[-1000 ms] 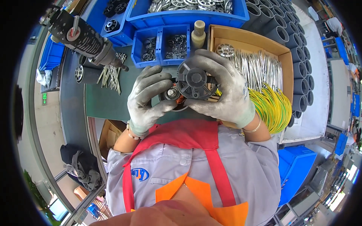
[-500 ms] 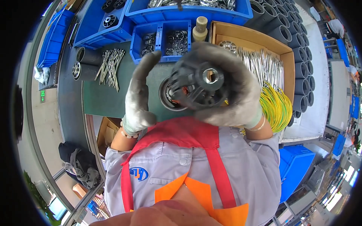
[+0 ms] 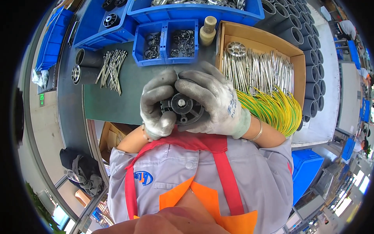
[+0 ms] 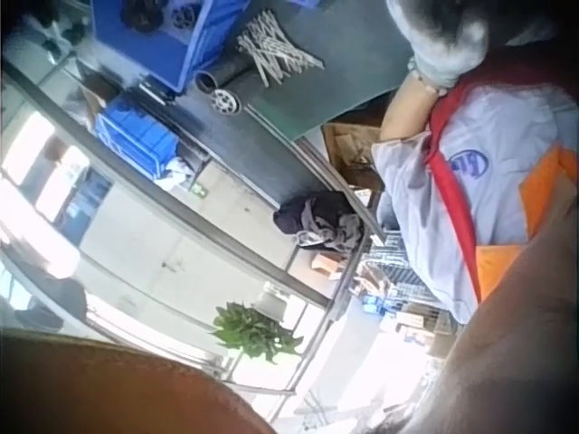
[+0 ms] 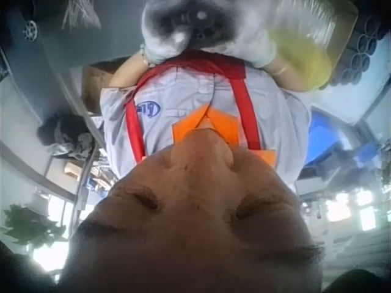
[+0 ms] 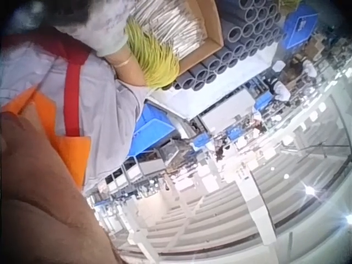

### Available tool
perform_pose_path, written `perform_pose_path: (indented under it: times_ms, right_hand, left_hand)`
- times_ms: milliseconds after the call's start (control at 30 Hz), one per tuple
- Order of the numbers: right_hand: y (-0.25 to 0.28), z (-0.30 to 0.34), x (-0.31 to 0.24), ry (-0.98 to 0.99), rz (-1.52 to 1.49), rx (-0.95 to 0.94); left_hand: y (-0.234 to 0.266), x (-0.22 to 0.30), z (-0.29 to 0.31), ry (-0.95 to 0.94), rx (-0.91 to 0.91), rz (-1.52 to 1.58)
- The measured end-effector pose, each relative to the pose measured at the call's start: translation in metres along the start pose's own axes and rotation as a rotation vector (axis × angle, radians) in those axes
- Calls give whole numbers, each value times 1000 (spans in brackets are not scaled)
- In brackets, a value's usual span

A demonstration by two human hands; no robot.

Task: The person assembles electric motor components by inserting motor rotors into motor housings, then securing end caps with screws using a pneumatic screwdriver.

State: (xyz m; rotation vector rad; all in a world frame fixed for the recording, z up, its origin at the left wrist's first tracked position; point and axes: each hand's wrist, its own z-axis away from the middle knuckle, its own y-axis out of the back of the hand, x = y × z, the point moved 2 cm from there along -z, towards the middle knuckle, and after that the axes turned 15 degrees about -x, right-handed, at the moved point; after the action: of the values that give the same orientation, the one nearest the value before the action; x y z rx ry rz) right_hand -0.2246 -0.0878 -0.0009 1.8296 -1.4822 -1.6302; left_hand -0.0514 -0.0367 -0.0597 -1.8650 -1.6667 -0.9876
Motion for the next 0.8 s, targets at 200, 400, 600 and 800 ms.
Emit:
perform_pose_path:
  times_ms: [200, 400, 600, 800]
  right_hand:
    - [-3, 1, 0, 20, 19, 46]
    - [-2, 3, -16, -25, 77, 23]
    - [-15, 11, -6, -42, 80, 102]
    - [-9, 4, -9, -22, -85, 128]
  left_hand:
    - [-1, -14, -8, -152, 30, 2]
    - [-5, 1, -7, -3, 70, -55]
    - [-6, 0, -9, -29, 60, -99]
    - [-1, -1, -2, 5, 9, -120]
